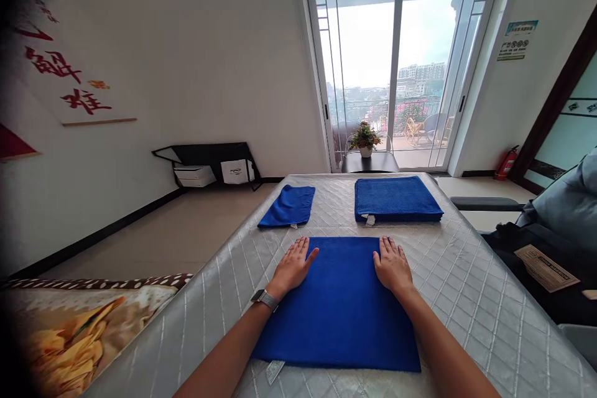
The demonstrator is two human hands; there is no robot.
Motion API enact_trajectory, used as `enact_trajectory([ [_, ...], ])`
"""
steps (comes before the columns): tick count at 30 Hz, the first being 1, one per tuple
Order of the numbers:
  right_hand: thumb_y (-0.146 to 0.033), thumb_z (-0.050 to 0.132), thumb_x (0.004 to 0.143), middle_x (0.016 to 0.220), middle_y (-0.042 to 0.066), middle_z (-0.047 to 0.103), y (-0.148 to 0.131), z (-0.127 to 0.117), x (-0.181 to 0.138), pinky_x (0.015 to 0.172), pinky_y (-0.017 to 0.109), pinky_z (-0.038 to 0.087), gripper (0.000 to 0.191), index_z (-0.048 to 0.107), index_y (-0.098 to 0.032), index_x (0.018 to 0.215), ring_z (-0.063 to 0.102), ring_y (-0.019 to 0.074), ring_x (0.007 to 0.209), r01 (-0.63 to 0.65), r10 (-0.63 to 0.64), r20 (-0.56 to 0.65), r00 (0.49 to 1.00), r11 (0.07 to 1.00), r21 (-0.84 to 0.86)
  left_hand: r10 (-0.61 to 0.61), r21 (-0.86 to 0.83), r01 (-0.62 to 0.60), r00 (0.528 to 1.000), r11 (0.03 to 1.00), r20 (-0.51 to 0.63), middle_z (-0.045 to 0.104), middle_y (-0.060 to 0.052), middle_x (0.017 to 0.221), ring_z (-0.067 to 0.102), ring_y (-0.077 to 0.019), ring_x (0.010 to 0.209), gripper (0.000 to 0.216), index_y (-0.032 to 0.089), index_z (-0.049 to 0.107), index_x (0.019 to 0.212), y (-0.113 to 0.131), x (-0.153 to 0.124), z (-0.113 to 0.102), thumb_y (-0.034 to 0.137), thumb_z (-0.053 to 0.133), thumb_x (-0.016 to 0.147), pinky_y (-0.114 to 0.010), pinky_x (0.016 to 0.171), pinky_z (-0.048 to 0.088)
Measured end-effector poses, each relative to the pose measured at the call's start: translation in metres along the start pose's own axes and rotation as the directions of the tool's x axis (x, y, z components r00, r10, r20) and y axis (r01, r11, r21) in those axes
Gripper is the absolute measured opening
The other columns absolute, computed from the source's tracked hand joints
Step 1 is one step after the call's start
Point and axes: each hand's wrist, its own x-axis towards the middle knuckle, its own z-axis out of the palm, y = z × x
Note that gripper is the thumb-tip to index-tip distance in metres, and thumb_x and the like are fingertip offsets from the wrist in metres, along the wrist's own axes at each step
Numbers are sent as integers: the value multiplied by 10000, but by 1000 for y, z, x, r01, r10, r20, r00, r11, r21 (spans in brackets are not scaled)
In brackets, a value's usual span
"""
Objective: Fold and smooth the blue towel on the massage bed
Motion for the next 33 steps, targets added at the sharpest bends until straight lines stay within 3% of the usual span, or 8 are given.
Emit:
enact_trajectory([
  [4, -431, 208, 1036, 1683, 61, 210, 1, 1, 1, 1254, 401, 103, 665, 235, -107, 1617, 145, 200, 1556, -2, 2, 4, 1000, 1000, -21, -7, -26, 7, 1000, 1000, 0, 334, -219, 1620, 290, -308, 1521, 923, 6, 349, 1551, 1, 0, -2, 694, 86, 994, -464, 1245, 240],
  [16, -425, 193, 1043, 1685, 62, 203, 1, 1, 2, 1250, 400, 127, 658, 224, -105, 1617, 133, 195, 1557, -6, 7, 16, 1000, 997, -82, 15, -83, -17, 1000, 996, -25, 351, -195, 1619, 290, -302, 1522, 907, 37, 363, 1552, -3, -3, -5, 695, 85, 993, -458, 1246, 239],
  [25, -426, 160, 1046, 1685, 85, 201, -3, -4, 2, 1252, 401, 108, 666, 200, -93, 1621, 126, 201, 1558, -12, 16, 51, 999, 996, -88, -11, -79, 13, 999, 997, 37, 297, -213, 1636, 276, -301, 1527, 946, -11, 343, 1549, -2, -3, -14, 694, 54, 989, -430, 1248, 230],
  [33, -390, 161, 1036, 1683, 81, 196, -10, -15, -21, 1254, 439, 119, 657, 234, -84, 1612, 110, 212, 1561, -14, 19, 42, 999, 992, -122, -20, -87, 20, 1000, 996, -2, 361, -214, 1608, 287, -307, 1522, 927, 12, 365, 1546, -6, -4, -10, 696, 75, 992, -455, 1235, 252],
])
